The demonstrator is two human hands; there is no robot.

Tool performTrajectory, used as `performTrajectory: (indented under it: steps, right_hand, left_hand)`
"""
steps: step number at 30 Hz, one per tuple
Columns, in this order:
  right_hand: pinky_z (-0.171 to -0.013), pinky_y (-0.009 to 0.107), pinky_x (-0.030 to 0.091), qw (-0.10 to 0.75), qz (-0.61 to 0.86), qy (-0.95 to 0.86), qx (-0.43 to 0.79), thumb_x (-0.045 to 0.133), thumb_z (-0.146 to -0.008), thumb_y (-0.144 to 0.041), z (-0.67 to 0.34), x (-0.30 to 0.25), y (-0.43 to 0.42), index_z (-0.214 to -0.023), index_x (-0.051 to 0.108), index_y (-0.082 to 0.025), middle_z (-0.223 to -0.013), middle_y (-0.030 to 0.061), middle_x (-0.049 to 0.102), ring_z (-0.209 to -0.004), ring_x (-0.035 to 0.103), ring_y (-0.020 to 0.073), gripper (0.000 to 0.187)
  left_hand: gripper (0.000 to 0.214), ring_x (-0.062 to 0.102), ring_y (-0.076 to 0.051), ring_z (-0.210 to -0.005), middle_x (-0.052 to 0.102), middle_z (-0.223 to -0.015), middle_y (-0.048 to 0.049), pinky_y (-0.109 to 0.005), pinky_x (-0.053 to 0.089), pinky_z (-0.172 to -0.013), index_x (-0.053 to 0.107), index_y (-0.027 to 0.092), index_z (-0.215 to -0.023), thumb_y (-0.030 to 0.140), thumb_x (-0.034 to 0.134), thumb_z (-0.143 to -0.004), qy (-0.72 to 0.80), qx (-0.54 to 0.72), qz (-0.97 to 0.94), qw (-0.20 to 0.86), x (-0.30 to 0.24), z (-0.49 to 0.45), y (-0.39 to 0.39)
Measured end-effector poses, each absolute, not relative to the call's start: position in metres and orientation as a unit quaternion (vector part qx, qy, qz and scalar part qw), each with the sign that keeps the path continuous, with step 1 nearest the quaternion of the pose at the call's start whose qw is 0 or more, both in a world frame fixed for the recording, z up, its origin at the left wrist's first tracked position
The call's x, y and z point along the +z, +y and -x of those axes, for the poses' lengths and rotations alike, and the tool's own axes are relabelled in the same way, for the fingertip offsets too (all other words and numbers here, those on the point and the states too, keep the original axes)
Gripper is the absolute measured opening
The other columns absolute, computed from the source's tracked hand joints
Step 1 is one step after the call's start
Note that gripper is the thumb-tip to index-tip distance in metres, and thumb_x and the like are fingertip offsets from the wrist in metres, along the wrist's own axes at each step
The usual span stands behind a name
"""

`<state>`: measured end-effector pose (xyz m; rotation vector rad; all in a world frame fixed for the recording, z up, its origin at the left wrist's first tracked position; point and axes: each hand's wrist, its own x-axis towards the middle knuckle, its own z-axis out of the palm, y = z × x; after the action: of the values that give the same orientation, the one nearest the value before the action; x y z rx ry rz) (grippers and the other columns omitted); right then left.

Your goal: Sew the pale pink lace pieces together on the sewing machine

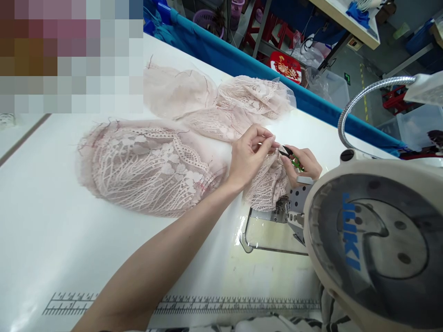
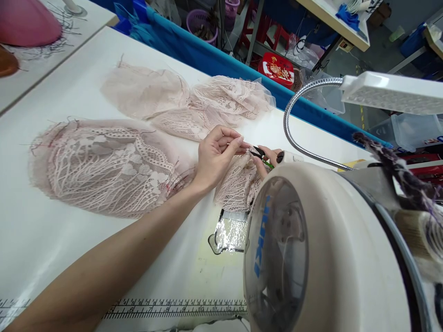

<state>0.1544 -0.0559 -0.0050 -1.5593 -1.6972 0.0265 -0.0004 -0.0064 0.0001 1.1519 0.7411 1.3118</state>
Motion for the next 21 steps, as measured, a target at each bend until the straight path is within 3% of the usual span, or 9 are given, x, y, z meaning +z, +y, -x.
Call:
performTrajectory:
  steps: [8,21]
  right_hand:
    - [-0.053,0.022,0.047,0.374,0.594,-0.711,-0.034,0.064,-0.086,-0.032,-0.1588,-0.0050,-0.0553,-0.114,0.065,-0.026,-0.085,0.0027,0.062,-0.064,0.057,0.0096,0.029]
    - [-0.059,0.024,0.050,0.343,0.598,-0.722,-0.064,0.063,-0.087,-0.035,-0.1643,-0.0059,-0.0555,-0.113,0.065,-0.025,-0.080,0.0018,0.061,-0.066,0.059,0.0115,0.029]
  left_hand:
    - [0.010,0.071,-0.014,-0.079,0.069,-0.075,0.0012,-0.025,0.060,-0.073,0.056,0.019,-0.086,0.025,0.063,-0.088,0.305,0.565,-0.494,0.586,-0.0023,-0.0006,-0.0052]
    - [0.010,0.072,-0.013,-0.076,0.069,-0.073,0.0022,-0.024,0.061,-0.070,0.055,0.019,-0.086,0.024,0.064,-0.087,0.303,0.583,-0.467,0.591,-0.0026,-0.0005,-0.0025]
